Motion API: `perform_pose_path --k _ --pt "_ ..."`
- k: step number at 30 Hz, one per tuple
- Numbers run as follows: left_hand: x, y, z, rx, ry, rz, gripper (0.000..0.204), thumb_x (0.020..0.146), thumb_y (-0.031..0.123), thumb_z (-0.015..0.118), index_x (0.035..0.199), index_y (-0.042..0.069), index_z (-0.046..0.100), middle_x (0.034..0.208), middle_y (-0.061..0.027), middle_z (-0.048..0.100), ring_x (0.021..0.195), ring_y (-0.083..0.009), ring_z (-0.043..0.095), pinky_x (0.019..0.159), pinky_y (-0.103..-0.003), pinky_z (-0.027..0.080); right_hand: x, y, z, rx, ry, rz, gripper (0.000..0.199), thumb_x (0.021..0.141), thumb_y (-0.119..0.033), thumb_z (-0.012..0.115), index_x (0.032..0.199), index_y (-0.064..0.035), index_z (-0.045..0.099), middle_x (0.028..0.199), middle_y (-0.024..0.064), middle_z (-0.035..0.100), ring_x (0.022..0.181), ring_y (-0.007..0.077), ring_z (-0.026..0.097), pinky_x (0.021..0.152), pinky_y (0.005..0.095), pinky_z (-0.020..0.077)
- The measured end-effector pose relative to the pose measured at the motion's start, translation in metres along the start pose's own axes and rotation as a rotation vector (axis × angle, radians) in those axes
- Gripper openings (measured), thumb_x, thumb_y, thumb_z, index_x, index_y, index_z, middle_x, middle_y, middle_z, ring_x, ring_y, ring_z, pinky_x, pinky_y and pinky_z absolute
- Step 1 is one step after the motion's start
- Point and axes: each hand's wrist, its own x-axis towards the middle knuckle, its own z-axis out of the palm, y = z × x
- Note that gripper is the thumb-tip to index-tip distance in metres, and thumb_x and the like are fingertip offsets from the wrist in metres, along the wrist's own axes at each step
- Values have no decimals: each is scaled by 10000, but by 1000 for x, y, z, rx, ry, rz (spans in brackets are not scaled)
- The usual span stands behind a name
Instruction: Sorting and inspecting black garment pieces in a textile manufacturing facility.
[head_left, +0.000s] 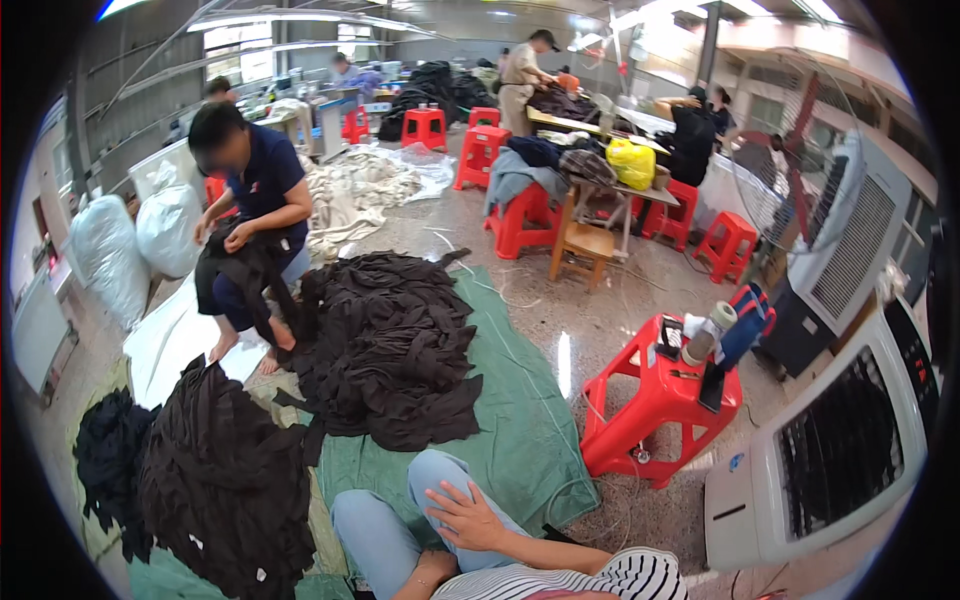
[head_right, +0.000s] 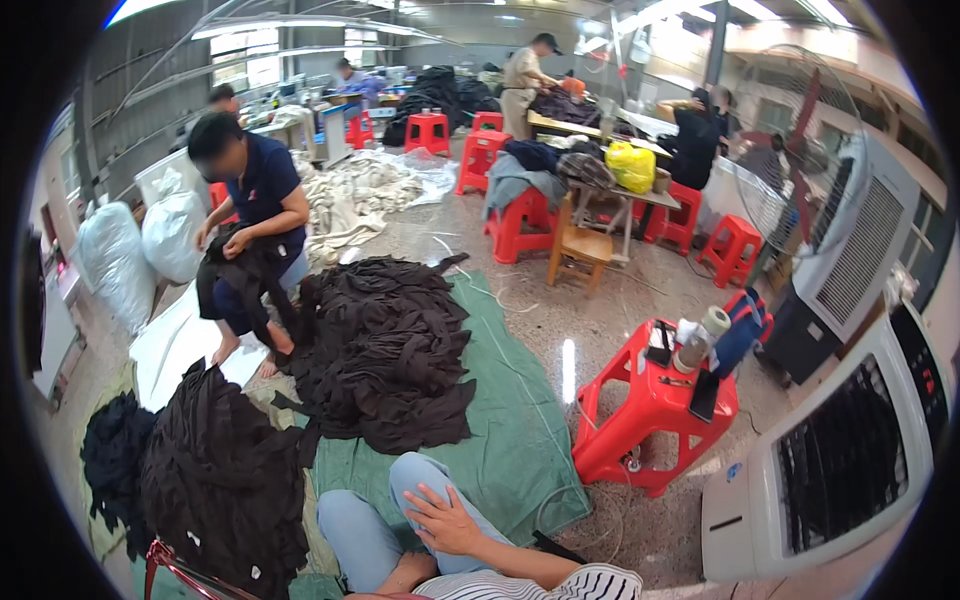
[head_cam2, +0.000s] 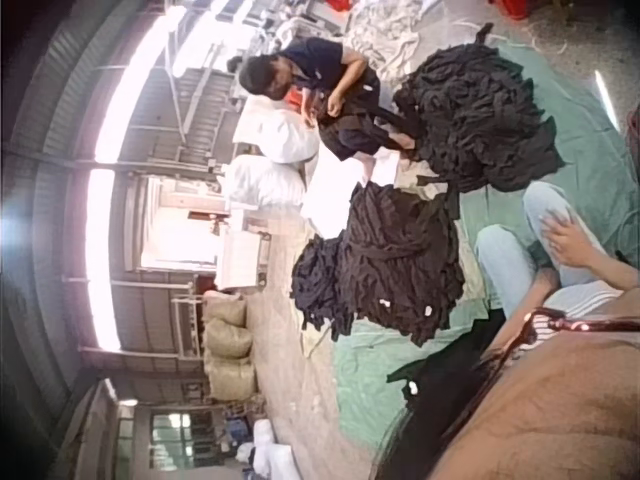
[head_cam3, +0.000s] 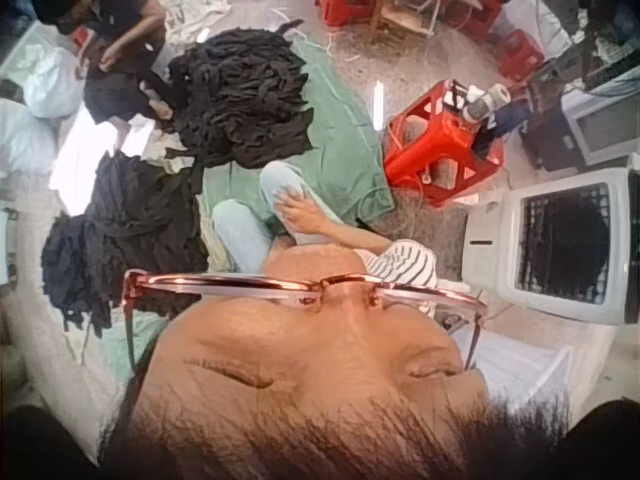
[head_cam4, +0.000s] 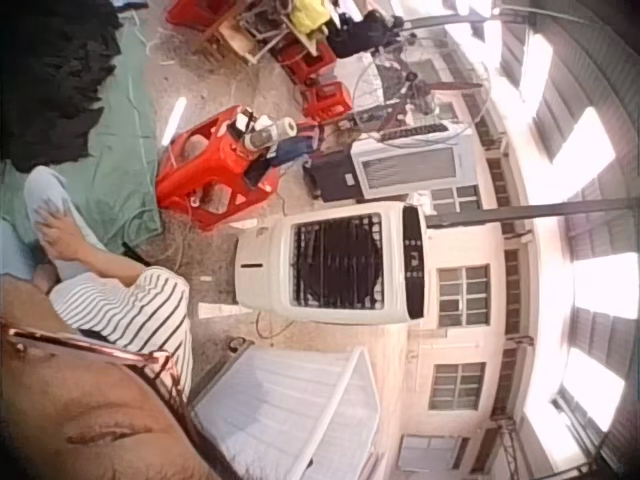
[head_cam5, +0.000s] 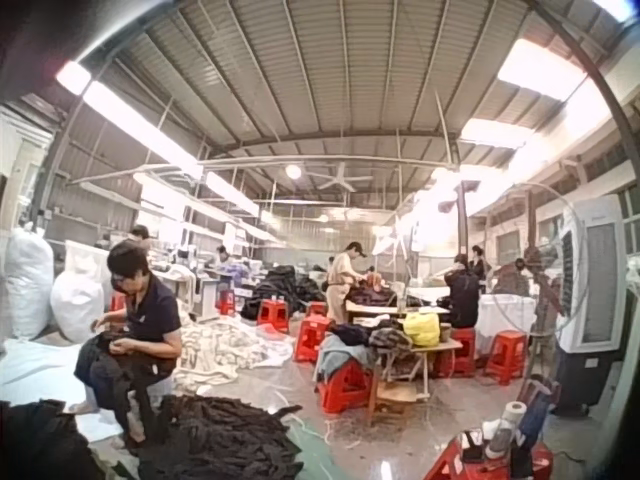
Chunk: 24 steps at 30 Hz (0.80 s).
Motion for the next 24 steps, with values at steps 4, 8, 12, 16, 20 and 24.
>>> perform_pose_path --k 4,8,12,16,20,24 --pt "-1 3 4 21 19 -12 395 868 371 546 1050 73 731 1144 -158 689 1086 -289 659 957 -459 469 -5 0 -6 1 47 17 466 832 -292 678 1283 -214 594 1556 -10 341 1459 236 257 1104 590 221" --pt "-7 12 11 -92 11 -109 400 854 375 571 1071 79 729 1161 -148 685 1090 -295 656 936 -443 489 -6 -1 -13 7 69 4 468 828 -292 682 1281 -214 596 1553 -5 345 1462 234 251 1106 587 219" --pt "-9 14 11 -245 4 -178 383 833 362 606 1064 84 731 1131 -164 690 1052 -335 664 885 -445 521 -11 -1 -11 -3 92 -2 479 828 -292 684 1291 -213 587 1554 -6 343 1467 234 241 1109 582 217" --pt "-13 17 4 -310 8 -166 379 814 342 626 1074 85 726 1124 -184 686 1048 -359 659 888 -462 519 -8 2 -7 -20 60 -6 499 832 -290 683 1312 -214 570 1567 -11 317 1470 237 232 1109 579 221" --pt "-6 14 11 -238 24 -140 370 822 312 602 1089 82 717 1149 -175 681 1073 -346 654 896 -462 518 -7 -7 -13 -22 19 -5 530 833 -283 683 1341 -217 547 1581 16 284 1470 243 231 1083 587 267" --pt "-13 24 5 -226 -4 -103 369 830 310 572 1085 85 717 1152 -171 680 1072 -338 656 898 -461 515 -18 -12 -28 3 152 91 581 825 -292 691 1379 -238 524 1580 73 273 1460 264 246 1044 597 324"
